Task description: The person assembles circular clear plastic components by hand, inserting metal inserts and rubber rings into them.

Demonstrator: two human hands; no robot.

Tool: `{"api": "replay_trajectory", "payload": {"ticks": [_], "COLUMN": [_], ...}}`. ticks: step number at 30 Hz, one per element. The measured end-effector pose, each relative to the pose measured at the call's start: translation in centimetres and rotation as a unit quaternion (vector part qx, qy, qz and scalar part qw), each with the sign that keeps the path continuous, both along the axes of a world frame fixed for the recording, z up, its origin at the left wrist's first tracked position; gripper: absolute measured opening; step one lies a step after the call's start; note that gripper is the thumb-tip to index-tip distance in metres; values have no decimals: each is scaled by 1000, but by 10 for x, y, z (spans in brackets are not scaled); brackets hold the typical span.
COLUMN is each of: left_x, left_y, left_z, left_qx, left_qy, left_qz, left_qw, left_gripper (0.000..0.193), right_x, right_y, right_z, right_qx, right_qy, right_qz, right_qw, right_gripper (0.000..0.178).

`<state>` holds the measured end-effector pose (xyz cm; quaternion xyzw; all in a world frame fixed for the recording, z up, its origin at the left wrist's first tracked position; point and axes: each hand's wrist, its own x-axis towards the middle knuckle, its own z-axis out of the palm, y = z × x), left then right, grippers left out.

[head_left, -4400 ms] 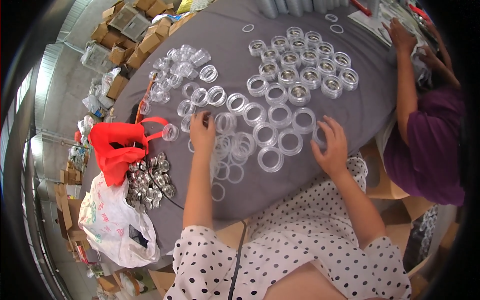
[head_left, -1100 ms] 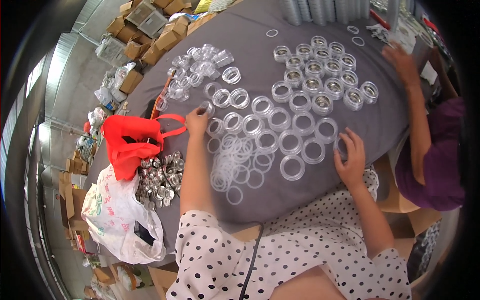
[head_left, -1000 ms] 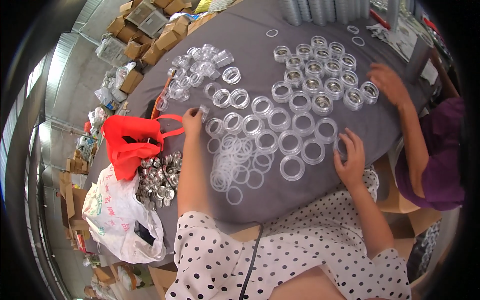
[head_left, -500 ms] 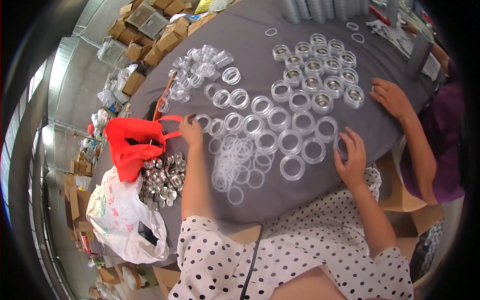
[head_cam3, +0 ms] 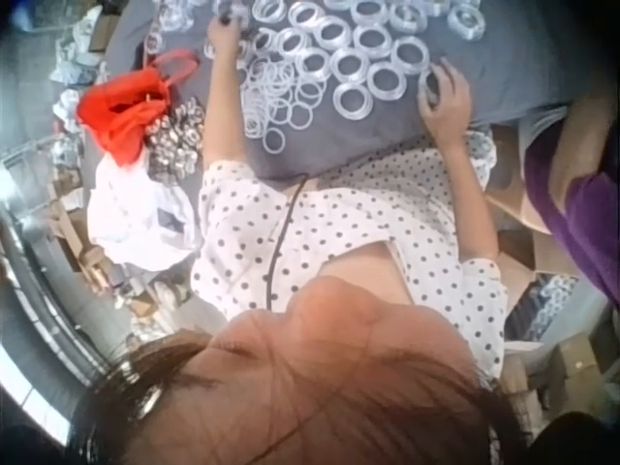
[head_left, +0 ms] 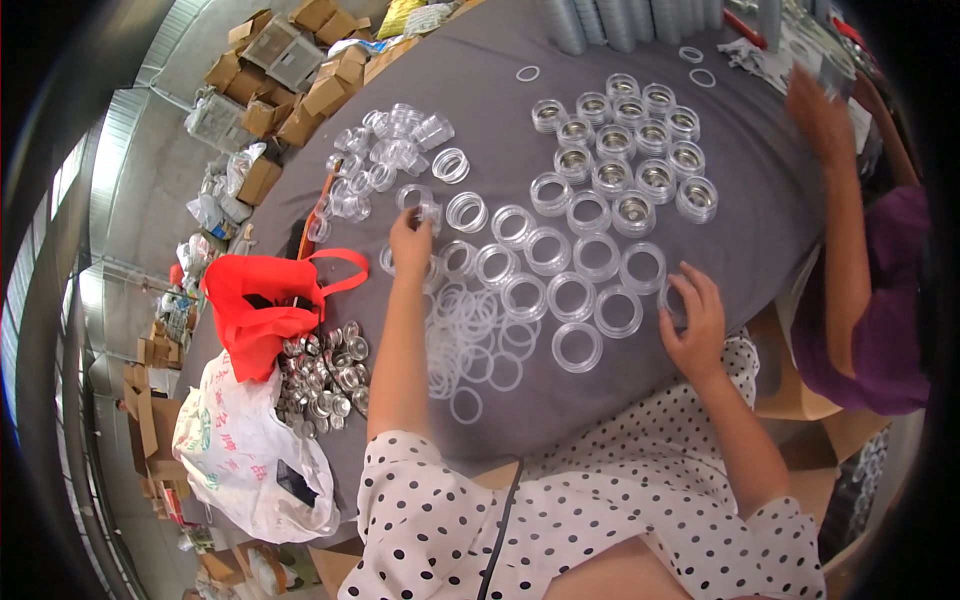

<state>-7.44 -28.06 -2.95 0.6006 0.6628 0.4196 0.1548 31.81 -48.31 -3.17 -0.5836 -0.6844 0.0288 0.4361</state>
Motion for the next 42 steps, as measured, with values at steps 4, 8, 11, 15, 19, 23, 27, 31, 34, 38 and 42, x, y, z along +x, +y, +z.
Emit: {"api": "replay_trajectory", "payload": {"ticks": [4, 8, 11, 15, 19, 23, 27, 31, 34, 38, 42], "left_x": [-9, -32, -10, 36, 70, 75, 37, 37, 36, 20, 20], "left_y": [-3, -9, -15, -24, -23, -5, 15, 1, -13, -13, -12], "left_z": [7, 2, 10, 25, 25, 20, 9, 10, 19, 18, 5], "left_qx": [-101, -1, -143, 37, -3, -43, -49, -10, -15, -173, -29], "left_qy": [-293, 206, 185, 250, 302, 136, -91, 274, 363, 183, 99], "left_qz": [36, 66, 35, -10, -121, -129, -91, 22, 105, 20, -36], "left_qw": [950, 976, 972, 967, 946, 981, 990, 962, 926, 968, 994], "left_gripper": [24, 26, 27, 30, 31, 29, 27, 36, 36, 39, 43], "right_x": [0, -2, 2, 3, 3, 3, -3, 3, 4, 4, 13], "right_y": [1, 1, 1, 1, 0, 0, -2, 0, 2, 3, -4], "right_z": [0, 3, 1, -1, 0, 1, 5, 0, -3, 5, 4], "right_qx": [4, 8, 5, 0, 4, 6, 7, 0, 1, 10, 13], "right_qy": [7, 8, 4, 4, 5, -3, 8, 4, 4, 6, -7], "right_qz": [1, 4, -8, -8, -2, -9, 6, -3, -2, 1, -8], "right_qw": [1000, 1000, 1000, 1000, 1000, 1000, 1000, 1000, 1000, 1000, 1000], "right_gripper": [42, 42, 41, 41, 41, 41, 41, 42, 42, 42, 43]}}
